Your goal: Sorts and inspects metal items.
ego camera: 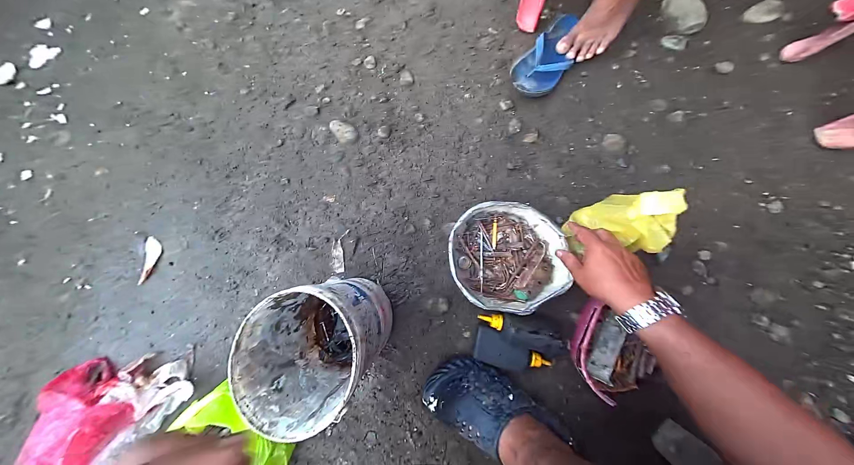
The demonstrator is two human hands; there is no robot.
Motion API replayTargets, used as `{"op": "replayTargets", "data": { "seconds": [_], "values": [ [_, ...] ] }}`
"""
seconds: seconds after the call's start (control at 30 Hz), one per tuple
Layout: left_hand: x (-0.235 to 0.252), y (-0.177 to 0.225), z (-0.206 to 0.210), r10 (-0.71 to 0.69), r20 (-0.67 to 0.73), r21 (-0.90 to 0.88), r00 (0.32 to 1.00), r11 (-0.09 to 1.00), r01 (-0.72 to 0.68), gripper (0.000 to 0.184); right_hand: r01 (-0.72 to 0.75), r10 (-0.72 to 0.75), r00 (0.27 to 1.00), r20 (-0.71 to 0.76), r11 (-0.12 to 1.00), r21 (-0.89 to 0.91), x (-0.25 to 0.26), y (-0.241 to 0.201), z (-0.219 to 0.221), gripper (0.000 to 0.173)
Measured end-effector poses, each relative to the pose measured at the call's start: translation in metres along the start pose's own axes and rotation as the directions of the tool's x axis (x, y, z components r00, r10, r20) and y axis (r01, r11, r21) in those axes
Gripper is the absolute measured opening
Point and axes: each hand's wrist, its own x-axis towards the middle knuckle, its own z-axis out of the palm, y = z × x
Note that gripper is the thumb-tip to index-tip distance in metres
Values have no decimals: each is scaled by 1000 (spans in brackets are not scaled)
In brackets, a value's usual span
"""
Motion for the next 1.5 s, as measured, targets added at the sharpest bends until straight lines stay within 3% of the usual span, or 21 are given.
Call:
{"op": "replayTargets", "data": {
  "seconds": [0.07, 0.13, 0.2, 0.33, 0.43, 0.6, 0.73, 0.8, 0.9, 1.0, 1.07, 1.13, 1.2, 1.37, 1.43, 1.5],
  "values": [
    [38, 6, 74, -62, 57, 3, 996, 998, 62, 24, -35, 36, 998, 52, 999, -16, 8, -2, 6, 54],
    [71, -17, 151, -165, 7, 163, 986, 973, 162, 22, -11, 10, 999, 42, 999, 30, 11, -6, 8, 34],
    [100, -43, 208, -360, -3, 278, 933, 896, 347, 24, 40, -40, 999, 0, 993, 112, 3, -13, 0, 27],
    [135, -76, 268, -710, 38, 432, 703, 646, 630, 31, 88, -94, 995, 18, 977, 193, -9, -15, 2, 32],
    [146, -89, 288, -762, -16, 542, 648, 538, 646, 31, 93, -96, 995, 3, 968, 232, -14, -9, 11, 31],
    [158, -87, 287, -790, -9, 629, 613, 472, 618, 25, 59, -69, 997, 30, 963, 264, -18, -5, 15, 31],
    [145, -78, 259, -788, 98, 356, 608, 598, 718, 25, 34, -45, 997, 67, 988, 152, -12, -2, 14, 47],
    [132, -73, 248, -787, 130, 259, 603, 614, 745, 24, 104, -101, 994, -33, 987, 125, -14, -5, 14, 57],
    [115, -59, 229, -762, 138, 211, 633, 647, 733, 23, 349, -309, 923, -228, 923, 161, -13, -20, 16, 43],
    [89, -44, 205, -647, 24, 20, 762, 763, 647, 17, 482, -458, 874, -165, 862, 156, -4, -46, 20, 19],
    [75, -33, 187, -609, -78, -140, 789, 790, 596, 14, 436, -443, 896, 27, 891, 128, 3, -72, 24, 28],
    [66, -26, 172, -629, -130, -298, 767, 762, 574, 16, 331, -343, 910, 231, 939, 89, 9, -103, 28, 47],
    [64, -27, 166, -660, -137, -405, 739, 718, 566, 16, 230, -223, 910, 350, 973, 21, 18, -127, 35, 56],
    [63, -39, 179, -702, -106, -511, 705, 646, 567, 13, 132, -138, 926, 351, 990, 43, 27, -136, 46, 34],
    [64, -43, 186, -708, -84, -576, 702, 609, 545, 11, 65, -131, 922, 365, 980, 186, 25, -125, 40, 28],
    [66, -48, 194, -717, -45, -645, 695, 552, 528, 13, -9, -168, 913, 371, 902, 432, 14, -108, 30, 22]
  ]
}}
